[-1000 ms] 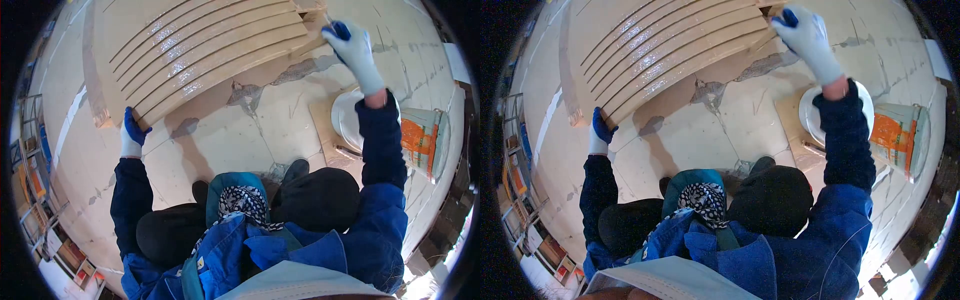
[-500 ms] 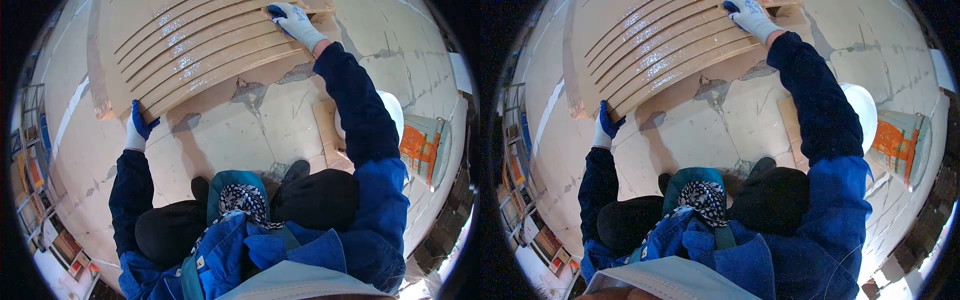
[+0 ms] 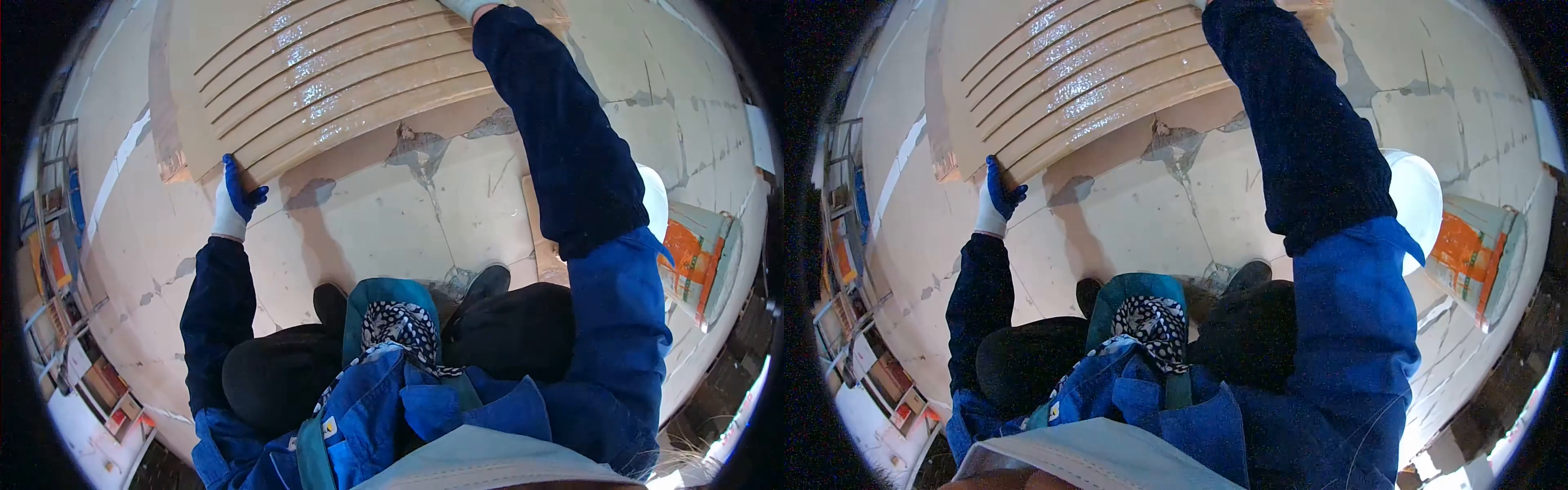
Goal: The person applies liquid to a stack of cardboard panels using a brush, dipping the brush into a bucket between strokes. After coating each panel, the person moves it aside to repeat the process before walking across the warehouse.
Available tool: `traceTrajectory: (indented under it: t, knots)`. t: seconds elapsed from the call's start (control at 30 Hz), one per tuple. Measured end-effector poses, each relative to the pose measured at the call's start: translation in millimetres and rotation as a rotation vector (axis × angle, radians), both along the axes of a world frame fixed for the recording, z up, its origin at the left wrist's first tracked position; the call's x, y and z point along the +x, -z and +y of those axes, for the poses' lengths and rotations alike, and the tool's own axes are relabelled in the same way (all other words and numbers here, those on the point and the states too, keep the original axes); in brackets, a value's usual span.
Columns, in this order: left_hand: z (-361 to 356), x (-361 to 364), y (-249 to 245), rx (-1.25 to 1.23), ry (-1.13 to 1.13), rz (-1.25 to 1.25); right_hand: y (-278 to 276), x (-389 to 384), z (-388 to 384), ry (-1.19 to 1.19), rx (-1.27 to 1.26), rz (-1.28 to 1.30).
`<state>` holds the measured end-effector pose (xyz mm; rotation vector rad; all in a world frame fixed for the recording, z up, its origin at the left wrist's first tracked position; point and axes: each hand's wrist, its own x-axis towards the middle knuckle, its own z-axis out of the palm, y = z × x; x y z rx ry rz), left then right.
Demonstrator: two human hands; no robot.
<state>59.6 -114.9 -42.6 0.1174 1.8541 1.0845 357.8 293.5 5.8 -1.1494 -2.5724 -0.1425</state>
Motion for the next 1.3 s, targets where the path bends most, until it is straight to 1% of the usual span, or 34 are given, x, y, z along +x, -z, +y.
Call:
traceTrajectory:
  t: [0.07,0.1,0.17,0.2,0.27,0.3,0.37,0.43,0.47,0.53,0.6,0.63,0.7,0.8,0.87,0.93,0.97,1.07,1.1,1.13,1.2,1.23,1.27,1.3]
  knots:
    - [0,2,0,-0.007,-0.007,0.002,31,5,15,-0.139,-0.038,0.22]
    - [1,2,1,-0.005,-0.004,0.012,30,6,12,-0.141,-0.041,0.216]
    - [1,1,6,-0.011,0.002,0.016,28,11,3,-0.213,0.015,0.093]
    - [1,-2,9,-0.016,-0.002,0.025,28,14,-3,-0.209,0.01,0.088]
    - [2,0,12,-0.02,-0.003,0.028,23,17,-14,-0.33,0.068,0.049]
    - [3,2,8,-0.005,0.0,0.044,16,18,-19,-0.311,0.012,-0.054]
    - [0,0,8,0.008,-0.003,0.061,9,18,-26,-0.312,0.011,-0.082]
    - [-2,-7,13,0.015,0.017,0.018,5,19,-30,-0.314,0.009,-0.11]
    - [-2,-4,11,0.014,0.016,0.016,6,21,-28,-0.355,-0.005,-0.131]
    - [0,0,7,0.03,0.012,0.074,10,25,-27,-0.396,-0.021,-0.156]
    - [1,-2,8,0.018,0.005,0.053,18,28,-27,-0.406,0.106,-0.243]
    - [1,-2,8,0.006,-0.001,0.036,22,33,-28,-0.406,0.098,-0.246]
    - [0,-4,12,0.017,0.015,0.039,18,44,-33,-0.479,0.076,-0.148]
    - [0,-9,14,0.031,0.031,0.012,17,56,-52,-0.525,0.018,-0.174]
    - [0,-9,15,0.017,0.009,0.014,18,66,-63,-0.511,0.058,-0.146]
    - [0,-8,15,0.019,0.005,0.033,22,75,-74,-0.552,0.026,-0.033]
    - [1,-6,15,0.022,0.005,0.054,23,79,-78,-0.503,-0.031,-0.114]
    - [1,-9,17,0.013,-0.006,0.032,31,84,-86,-0.497,0.0,-0.125]
    - [0,-8,17,0.013,-0.002,0.031,28,89,-90,-0.473,-0.093,-0.126]
    - [-1,-8,16,0.023,0.009,0.036,26,92,-95,-0.47,-0.092,-0.128]
    - [1,-7,13,0.035,0.022,0.039,30,101,-104,-0.556,-0.054,-0.103]
    - [3,-6,12,0.018,0.0,0.032,33,102,-108,-0.502,-0.122,-0.178]
    - [3,-5,12,0.0,-0.023,0.024,40,107,-112,-0.503,-0.122,-0.182]
    - [2,-8,17,0.0,-0.025,0.022,48,114,-116,-0.545,-0.067,-0.072]
